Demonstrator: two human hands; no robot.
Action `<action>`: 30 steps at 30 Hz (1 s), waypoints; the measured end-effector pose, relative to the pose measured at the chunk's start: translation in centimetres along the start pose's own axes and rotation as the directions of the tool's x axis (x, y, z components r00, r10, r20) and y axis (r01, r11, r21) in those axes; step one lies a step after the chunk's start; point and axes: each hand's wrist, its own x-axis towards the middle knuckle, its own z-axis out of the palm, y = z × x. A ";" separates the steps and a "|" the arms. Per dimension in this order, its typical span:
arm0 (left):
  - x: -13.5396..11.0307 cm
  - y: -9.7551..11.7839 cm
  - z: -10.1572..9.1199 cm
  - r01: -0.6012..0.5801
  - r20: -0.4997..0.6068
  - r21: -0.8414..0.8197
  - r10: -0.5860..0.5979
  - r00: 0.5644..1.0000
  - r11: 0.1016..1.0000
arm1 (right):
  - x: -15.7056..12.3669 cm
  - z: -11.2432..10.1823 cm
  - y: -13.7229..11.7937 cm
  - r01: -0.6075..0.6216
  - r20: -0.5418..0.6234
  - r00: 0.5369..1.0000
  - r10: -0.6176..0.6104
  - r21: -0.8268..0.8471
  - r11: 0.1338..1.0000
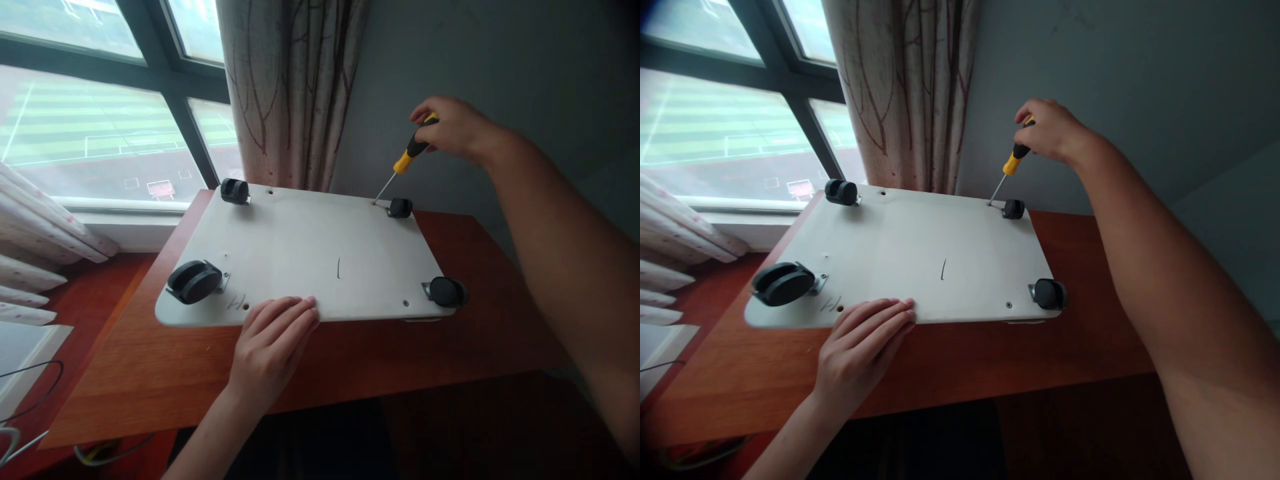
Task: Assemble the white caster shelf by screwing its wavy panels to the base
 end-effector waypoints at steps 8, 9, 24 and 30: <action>-0.2 -0.2 0.2 -0.003 -0.013 -0.010 0.003 1.000 1.000 | -0.9 0.7 -0.5 0.041 -0.194 0.977 -0.090 -0.241 0.970; -0.2 -0.2 0.2 -0.004 -0.014 -0.011 0.003 1.000 1.000 | -0.9 0.7 -0.6 0.031 -0.182 0.981 -0.072 -0.219 0.975; 0.0 -0.1 0.2 -0.004 -0.015 -0.014 0.004 1.000 1.000 | -0.4 0.6 -0.1 0.014 -0.076 0.997 -0.017 -0.028 0.999; -0.2 -0.1 0.1 -0.001 -0.014 -0.011 0.001 1.000 1.000 | -0.5 1.0 -0.1 0.096 -0.093 0.992 -0.088 0.084 0.992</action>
